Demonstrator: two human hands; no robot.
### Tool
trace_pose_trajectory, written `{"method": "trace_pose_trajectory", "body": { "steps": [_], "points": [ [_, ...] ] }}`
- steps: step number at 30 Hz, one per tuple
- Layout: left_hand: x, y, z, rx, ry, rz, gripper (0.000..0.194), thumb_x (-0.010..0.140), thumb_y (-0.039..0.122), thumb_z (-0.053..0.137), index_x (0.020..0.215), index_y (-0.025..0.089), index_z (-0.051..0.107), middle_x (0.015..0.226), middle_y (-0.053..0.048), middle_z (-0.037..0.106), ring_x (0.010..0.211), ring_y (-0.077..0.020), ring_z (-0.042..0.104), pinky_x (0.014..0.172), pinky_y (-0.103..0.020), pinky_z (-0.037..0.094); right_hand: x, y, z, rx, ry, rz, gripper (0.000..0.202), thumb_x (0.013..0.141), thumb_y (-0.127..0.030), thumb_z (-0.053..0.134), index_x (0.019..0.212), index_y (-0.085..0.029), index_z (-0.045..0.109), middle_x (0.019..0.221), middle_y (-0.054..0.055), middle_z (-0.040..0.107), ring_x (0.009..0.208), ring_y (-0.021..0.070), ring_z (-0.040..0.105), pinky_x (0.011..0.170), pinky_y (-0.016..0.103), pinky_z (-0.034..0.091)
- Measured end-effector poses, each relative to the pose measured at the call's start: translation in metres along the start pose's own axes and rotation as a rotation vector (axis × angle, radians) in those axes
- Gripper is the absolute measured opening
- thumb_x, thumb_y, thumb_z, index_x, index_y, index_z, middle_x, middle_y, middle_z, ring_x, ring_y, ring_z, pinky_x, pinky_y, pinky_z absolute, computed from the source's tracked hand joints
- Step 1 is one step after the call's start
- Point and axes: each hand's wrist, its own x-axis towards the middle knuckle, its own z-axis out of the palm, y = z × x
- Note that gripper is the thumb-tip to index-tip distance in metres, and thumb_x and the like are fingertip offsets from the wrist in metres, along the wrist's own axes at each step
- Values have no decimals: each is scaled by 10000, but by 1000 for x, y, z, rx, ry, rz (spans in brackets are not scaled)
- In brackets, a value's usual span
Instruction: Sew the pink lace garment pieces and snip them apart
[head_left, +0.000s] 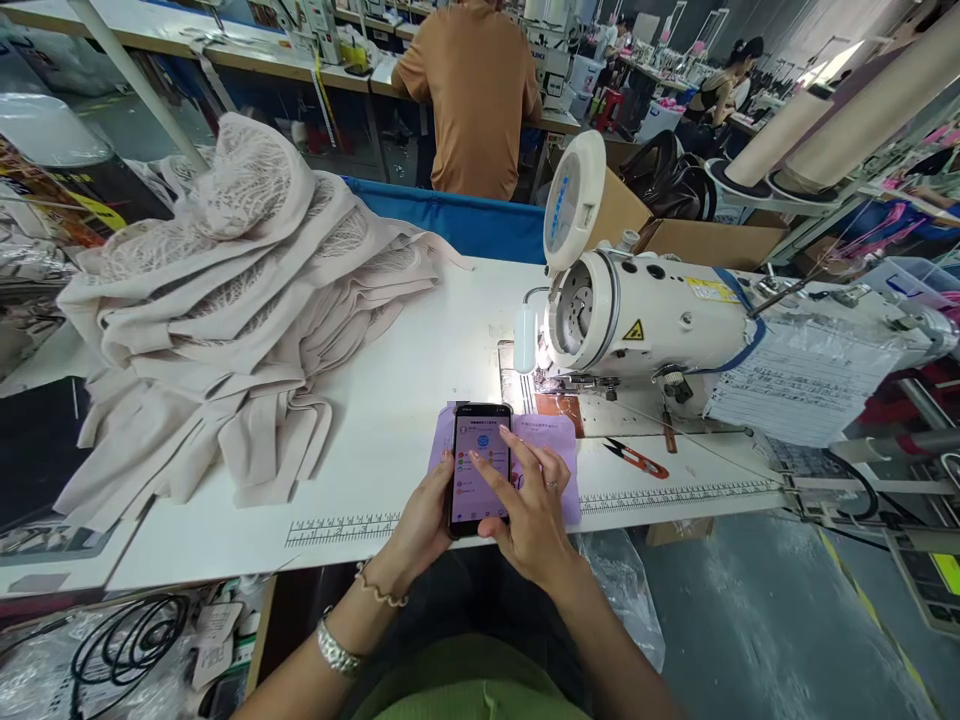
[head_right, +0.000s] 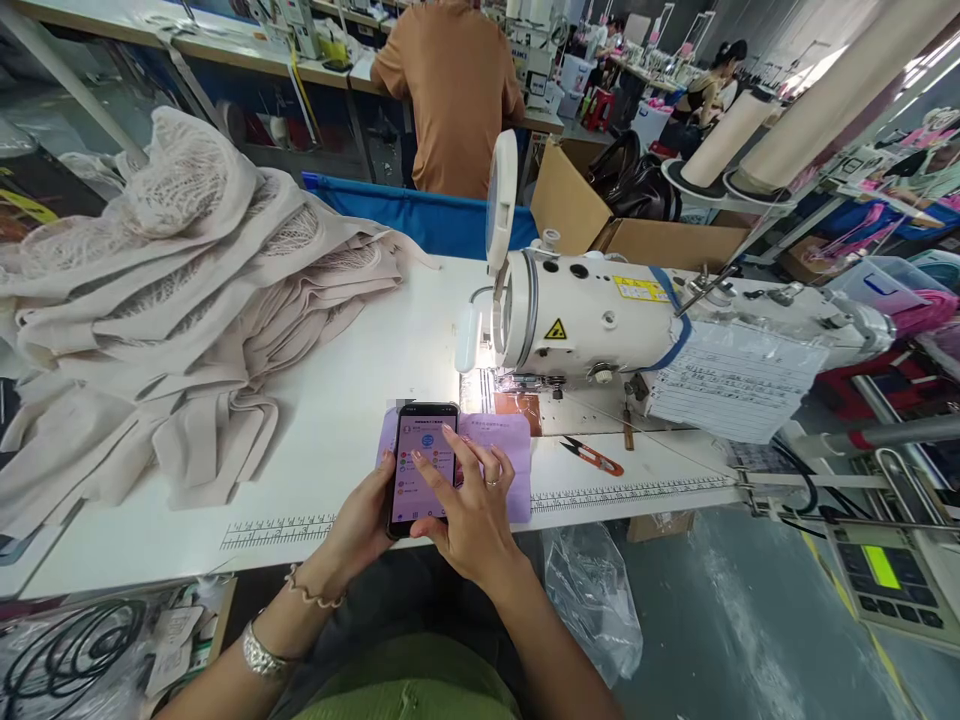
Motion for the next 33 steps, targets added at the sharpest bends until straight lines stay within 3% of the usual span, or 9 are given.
{"method": "trace_pose_trajectory", "body": {
  "steps": [7, 13, 25, 33],
  "points": [
    [4, -2, -4, 6, -8, -12, 416, 910, 430, 561, 1183, 129, 647, 1138, -152, 706, 1058, -288, 666, 944, -395, 540, -11, 12, 10, 102, 131, 93, 635, 975, -601, 150, 1495, -286, 334, 1444, 119, 416, 1233, 303, 431, 993, 496, 352],
    [6, -5, -8, 7, 6, -1, 406, 890, 437, 591, 1160, 141, 658, 1114, -138, 715, 1028, -282, 676, 935, -390, 544, -11, 14, 9, 178, 241, 94, 502, 1016, -489, 236, 1409, -271, 459, 1323, 103, 530, 1169, 274, 495, 954, 463, 399],
    [4, -3, -2, 28, 63, -10, 342, 939, 399, 504, 1081, 152, 693, 1052, -124, 736, 983, -270, 692, 863, -360, 570, -12, 14, 7, 262, 299, 92, 408, 1025, -404, 294, 1265, -241, 581, 1238, 96, 593, 1102, 250, 545, 922, 448, 434],
    [3, -1, -2, 32, 26, -14, 384, 926, 431, 526, 1109, 131, 681, 1026, -138, 742, 958, -260, 701, 881, -369, 566, -12, 14, 7, 272, 311, 85, 399, 1023, -393, 303, 1238, -238, 600, 1215, 96, 607, 1080, 249, 554, 901, 443, 447]
  ]
}}
